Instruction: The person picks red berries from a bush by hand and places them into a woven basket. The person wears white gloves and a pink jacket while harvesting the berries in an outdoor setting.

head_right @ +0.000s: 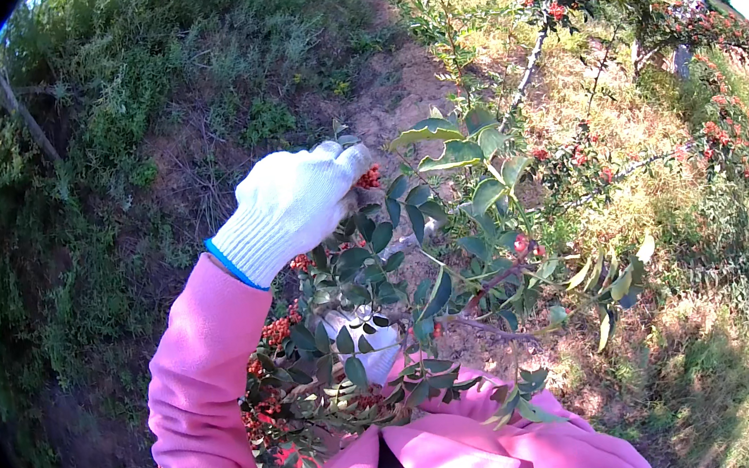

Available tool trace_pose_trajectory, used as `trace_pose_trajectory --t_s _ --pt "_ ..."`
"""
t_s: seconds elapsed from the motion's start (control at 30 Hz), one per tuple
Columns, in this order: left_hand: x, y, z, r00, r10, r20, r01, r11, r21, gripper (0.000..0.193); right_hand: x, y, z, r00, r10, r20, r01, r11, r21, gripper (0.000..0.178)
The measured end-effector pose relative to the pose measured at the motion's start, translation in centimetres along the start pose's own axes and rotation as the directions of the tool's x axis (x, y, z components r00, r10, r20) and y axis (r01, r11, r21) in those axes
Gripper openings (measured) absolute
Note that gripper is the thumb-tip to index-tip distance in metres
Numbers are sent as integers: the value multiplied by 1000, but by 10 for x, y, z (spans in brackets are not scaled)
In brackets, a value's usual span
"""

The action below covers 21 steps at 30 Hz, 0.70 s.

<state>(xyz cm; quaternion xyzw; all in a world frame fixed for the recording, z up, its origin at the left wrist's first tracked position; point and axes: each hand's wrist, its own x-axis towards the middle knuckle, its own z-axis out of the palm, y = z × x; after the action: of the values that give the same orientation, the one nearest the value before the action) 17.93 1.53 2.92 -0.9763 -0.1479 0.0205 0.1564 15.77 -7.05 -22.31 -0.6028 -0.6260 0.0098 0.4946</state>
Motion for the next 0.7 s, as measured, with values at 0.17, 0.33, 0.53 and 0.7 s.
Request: trace_pose_trajectory --t_s 0.17,0.33,0.53,0.7 --pt "-16 3 18 994 68 -90 -78 990 -116 32 0 0 4 1000 6 6 -6 1000 -1 29" --pt "-42 0 32 987 61 -146 -110 929 -353 26 2 0 9 1000 16 -4 -16 1000 -11 29" --pt "-91 1 21 978 -130 -165 -56 595 -802 20 8 1 17 999 30 -30 -30 1000 -1 29" --pt "-117 -8 -31 830 -424 -362 -307 194 -932 25 7 -1 17 998 35 -43 -35 999 -7 28"
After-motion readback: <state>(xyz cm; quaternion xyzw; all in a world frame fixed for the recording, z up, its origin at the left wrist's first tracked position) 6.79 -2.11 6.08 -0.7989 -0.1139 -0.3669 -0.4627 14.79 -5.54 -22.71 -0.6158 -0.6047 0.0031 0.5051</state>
